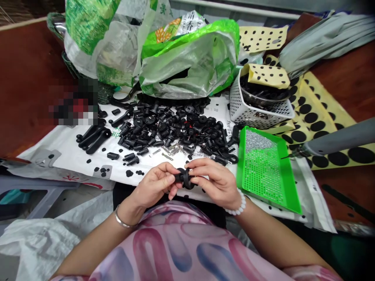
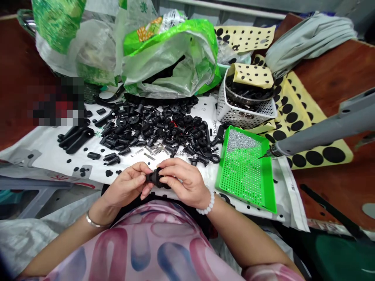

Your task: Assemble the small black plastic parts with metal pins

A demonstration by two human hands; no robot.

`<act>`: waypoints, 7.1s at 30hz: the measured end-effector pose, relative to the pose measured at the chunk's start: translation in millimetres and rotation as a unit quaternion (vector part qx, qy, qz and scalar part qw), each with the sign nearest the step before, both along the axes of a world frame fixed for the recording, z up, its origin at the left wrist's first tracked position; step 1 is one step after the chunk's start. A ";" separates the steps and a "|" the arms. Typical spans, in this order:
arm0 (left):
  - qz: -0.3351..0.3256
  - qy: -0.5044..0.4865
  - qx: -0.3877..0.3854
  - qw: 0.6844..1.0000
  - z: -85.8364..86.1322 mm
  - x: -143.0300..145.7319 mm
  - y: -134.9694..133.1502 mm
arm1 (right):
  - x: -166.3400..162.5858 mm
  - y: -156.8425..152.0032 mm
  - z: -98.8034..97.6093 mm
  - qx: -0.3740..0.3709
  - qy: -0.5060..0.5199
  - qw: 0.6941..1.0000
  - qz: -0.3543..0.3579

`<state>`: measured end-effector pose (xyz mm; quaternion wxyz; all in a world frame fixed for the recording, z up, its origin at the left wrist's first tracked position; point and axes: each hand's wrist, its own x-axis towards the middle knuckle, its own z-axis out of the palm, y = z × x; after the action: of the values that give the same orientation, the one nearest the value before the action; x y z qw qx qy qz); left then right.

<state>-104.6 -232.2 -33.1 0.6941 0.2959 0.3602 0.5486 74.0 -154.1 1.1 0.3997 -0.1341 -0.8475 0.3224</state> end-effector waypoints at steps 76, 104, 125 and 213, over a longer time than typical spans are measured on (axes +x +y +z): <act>0.381 0.697 0.217 0.567 -23.3 -66.8 -10.2 | -67.6 48.6 -18.8 0.365 -0.414 0.824 -0.128; 0.223 0.825 0.197 0.481 -4.1 -60.6 53.8 | 3.8 15.9 -24.5 -0.026 -0.068 0.987 -0.146; 0.074 0.839 0.163 0.514 33.4 -19.2 214.7 | 29.6 -23.1 -58.0 -0.194 0.027 0.972 -0.126; 0.119 0.043 -0.012 0.992 -2.3 17.6 23.1 | 4.1 -25.4 -18.6 -0.053 0.037 0.986 -0.154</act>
<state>-86.9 -209.1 -35.4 0.6111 0.2658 0.4285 0.6101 78.0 -179.5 -17.5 0.4681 -0.2716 -0.7830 0.3065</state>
